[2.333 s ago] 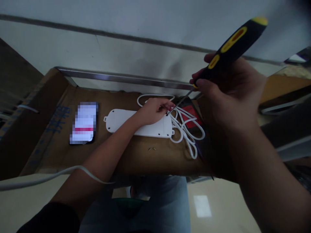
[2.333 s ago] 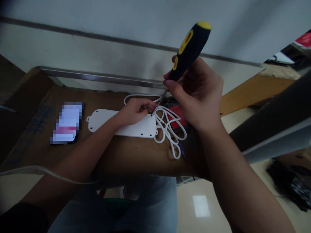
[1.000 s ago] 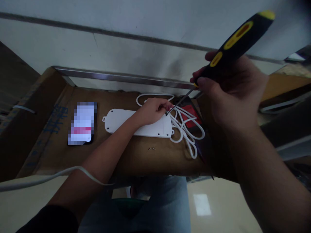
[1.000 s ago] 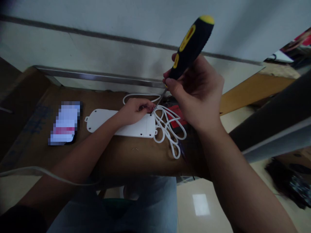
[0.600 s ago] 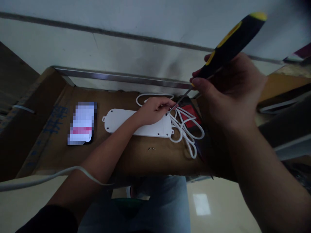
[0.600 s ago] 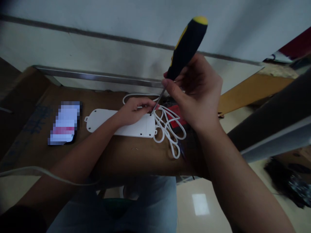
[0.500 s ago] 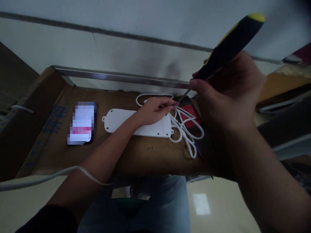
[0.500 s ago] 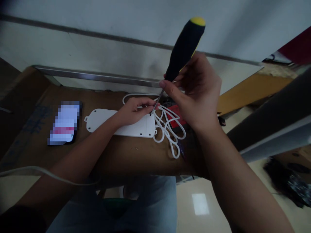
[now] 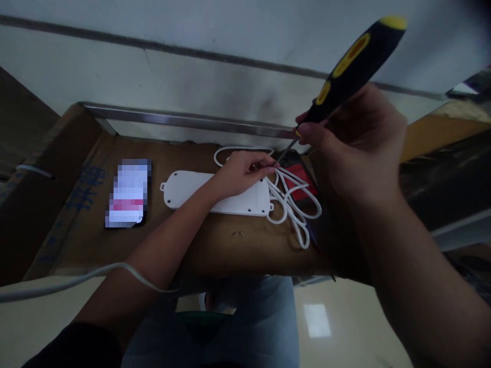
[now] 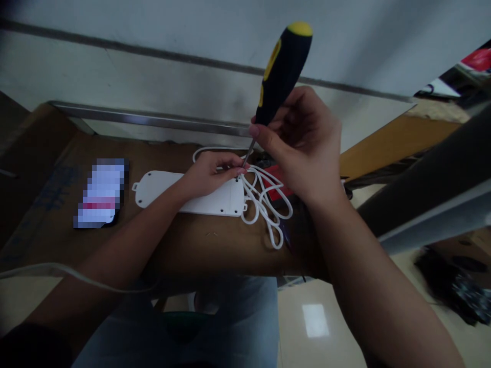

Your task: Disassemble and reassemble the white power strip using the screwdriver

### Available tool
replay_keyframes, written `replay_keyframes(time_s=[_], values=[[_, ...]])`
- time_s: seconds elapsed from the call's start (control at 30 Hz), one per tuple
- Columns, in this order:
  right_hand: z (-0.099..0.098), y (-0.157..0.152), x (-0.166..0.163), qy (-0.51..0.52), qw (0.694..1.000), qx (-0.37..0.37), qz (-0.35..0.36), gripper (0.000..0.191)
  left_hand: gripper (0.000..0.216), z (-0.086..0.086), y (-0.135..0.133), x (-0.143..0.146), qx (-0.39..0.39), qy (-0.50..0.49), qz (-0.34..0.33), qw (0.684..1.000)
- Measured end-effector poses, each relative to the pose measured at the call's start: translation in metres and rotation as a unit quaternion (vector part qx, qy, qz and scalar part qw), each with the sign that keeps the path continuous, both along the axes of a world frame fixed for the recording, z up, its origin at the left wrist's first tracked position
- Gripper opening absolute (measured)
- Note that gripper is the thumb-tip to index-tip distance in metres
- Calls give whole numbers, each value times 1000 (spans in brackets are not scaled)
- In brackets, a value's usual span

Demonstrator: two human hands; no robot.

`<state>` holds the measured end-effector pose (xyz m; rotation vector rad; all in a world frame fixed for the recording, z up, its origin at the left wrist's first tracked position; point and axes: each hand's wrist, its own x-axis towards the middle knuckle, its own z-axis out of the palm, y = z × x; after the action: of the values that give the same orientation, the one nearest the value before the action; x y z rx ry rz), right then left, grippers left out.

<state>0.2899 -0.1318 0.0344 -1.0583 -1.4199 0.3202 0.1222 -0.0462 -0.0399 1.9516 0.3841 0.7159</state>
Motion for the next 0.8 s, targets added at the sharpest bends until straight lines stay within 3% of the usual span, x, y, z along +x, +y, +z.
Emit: replay_keyframes(time_s=[0.27, 0.53, 0.7, 0.8], values=[[-1, -1, 6, 46, 998, -27, 35, 45, 13, -1, -6, 3, 35, -8, 33, 999], [2, -2, 6, 2, 999, -9, -40, 26, 10, -1, -8, 3, 32, -15, 57, 998], [5, 0, 7, 21, 1000, -18, -10, 47, 10, -1, -9, 4, 14, -22, 54, 998], [6, -1, 5, 12, 999, -32, 17, 47, 11, -1, -10, 5, 18, -17, 64, 998]])
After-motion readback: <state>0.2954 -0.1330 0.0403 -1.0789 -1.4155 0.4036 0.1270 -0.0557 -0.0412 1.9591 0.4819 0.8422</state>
